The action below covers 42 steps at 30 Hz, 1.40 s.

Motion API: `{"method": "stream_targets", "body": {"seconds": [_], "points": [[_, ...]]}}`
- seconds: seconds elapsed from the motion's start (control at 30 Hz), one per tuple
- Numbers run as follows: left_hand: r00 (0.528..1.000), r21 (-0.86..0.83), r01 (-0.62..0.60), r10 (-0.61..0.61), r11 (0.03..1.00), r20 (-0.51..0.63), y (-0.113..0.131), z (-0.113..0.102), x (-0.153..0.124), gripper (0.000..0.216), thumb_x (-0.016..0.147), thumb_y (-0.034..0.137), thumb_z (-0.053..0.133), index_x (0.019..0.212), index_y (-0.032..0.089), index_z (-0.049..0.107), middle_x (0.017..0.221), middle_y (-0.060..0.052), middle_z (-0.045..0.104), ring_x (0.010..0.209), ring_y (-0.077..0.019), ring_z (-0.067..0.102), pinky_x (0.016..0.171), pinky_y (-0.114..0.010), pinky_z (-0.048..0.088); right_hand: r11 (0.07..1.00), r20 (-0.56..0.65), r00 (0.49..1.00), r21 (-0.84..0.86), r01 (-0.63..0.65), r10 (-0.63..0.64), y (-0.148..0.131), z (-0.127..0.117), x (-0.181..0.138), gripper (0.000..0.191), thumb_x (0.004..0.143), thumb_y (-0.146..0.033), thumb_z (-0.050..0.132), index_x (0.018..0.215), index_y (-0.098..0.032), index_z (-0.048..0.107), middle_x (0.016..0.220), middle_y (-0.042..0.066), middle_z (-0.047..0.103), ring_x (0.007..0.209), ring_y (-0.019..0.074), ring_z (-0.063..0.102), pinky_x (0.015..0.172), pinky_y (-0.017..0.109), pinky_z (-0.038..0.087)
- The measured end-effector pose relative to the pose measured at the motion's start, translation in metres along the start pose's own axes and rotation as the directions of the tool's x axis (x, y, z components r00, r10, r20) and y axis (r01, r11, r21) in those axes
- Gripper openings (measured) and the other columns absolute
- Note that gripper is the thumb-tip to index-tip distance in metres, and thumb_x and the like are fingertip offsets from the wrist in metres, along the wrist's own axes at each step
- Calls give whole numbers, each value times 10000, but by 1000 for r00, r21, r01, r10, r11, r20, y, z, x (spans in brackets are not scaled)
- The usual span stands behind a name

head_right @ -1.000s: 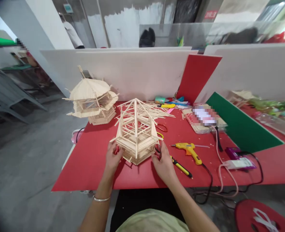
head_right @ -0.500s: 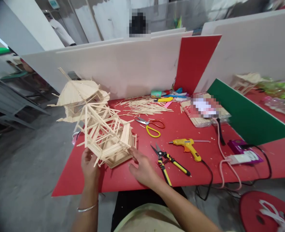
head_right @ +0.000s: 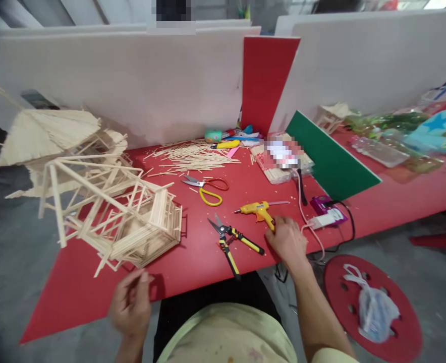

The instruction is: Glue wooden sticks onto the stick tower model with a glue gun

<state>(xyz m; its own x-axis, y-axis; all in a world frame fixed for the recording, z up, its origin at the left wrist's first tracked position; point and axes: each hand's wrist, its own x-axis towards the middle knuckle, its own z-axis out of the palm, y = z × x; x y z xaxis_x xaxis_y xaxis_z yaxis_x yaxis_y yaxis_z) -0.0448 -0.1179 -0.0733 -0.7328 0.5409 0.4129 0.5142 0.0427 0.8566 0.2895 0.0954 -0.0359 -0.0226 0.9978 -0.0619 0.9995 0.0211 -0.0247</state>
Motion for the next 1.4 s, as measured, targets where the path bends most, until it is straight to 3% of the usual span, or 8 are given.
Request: {"method": "stream_targets", "body": {"seconds": [0.07, 0.2, 0.43, 0.7, 0.9, 1.03, 1.27, 1.4], "points": [[938, -8, -190, 184, 982, 294, 15, 20, -2, 150, 849, 235, 699, 991, 202, 733, 924, -46, 757, 784, -173, 714, 726, -275, 582, 999, -19, 999, 25, 34, -34, 12, 11, 7, 396, 948, -365, 454, 1257, -184, 624, 1166, 141, 655, 1049, 270, 611, 809, 338, 470], [833, -113, -251, 275, 961, 481, 45, 63, 3, 146, 902, 194, 617, 1001, 209, 724, 954, -69, 749, 899, -189, 707, 848, -321, 580, 995, -148, 984, 11, 101, -98, 15, 22, 31, 413, 977, -293, 395, 1273, -113, 621, 1127, 176, 658, 1039, 270, 599, 898, 353, 454], [849, -139, 101, -13, 985, 529, 36, 86, 8, 392, 905, 265, 631, 1296, 254, 641, 1301, -120, 646, 1188, -246, 640, 987, -417, 559, 969, -301, 925, 14, 247, -231, -33, -5, 42, 518, 966, -404, 449, 1387, -117, 544, 1354, 229, 576, 1231, 367, 520, 938, 457, 469], [852, -208, 319, -183, 925, 490, 17, 78, -10, 655, 881, 288, 672, 1493, 319, 441, 1637, -116, 293, 1411, -305, 457, 964, -395, 572, 806, -41, 827, 206, 556, -560, -133, -44, 35, 427, 980, -434, 443, 1309, -227, 620, 1226, 107, 695, 1090, 270, 644, 866, 356, 495], [903, -126, 379, -336, 917, 268, 13, 48, -7, 305, 874, 381, 673, 1103, 179, 674, 1078, -116, 704, 937, -201, 690, 757, -297, 584, 877, 53, 875, 18, 481, -481, -171, -36, 71, 463, 961, -392, 474, 1353, -154, 538, 1296, 194, 604, 1187, 306, 555, 908, 366, 461], [937, -71, 349, -350, 934, 4, 15, 38, 12, 382, 810, 430, 737, 1071, 171, 631, 691, 21, 596, 627, -120, 584, 615, -228, 522, 879, 113, 873, 0, 477, -474, -184, -18, 96, 489, 954, -302, 459, 1427, -178, 473, 1302, 192, 594, 1209, 297, 538, 905, 355, 460], [759, -245, 618, -486, 747, 432, 23, 50, 41, 456, 806, 577, 679, 953, 150, 615, 615, -15, 656, 475, -162, 613, 474, -281, 523, 857, 161, 849, -36, 515, -504, -202, -14, 119, 673, 882, -384, 598, 1493, -196, 389, 1307, 212, 599, 1212, 341, 547, 940, 414, 451], [915, -80, 360, -335, 930, 223, 8, 44, 44, 326, 838, 482, 664, 834, 157, 695, 718, -54, 712, 649, -175, 659, 643, -288, 535, 852, 188, 840, -28, 523, -509, -201, -17, 121, 608, 891, -506, 568, 1406, -192, 497, 1212, 201, 661, 1125, 328, 615, 881, 387, 478]]}}
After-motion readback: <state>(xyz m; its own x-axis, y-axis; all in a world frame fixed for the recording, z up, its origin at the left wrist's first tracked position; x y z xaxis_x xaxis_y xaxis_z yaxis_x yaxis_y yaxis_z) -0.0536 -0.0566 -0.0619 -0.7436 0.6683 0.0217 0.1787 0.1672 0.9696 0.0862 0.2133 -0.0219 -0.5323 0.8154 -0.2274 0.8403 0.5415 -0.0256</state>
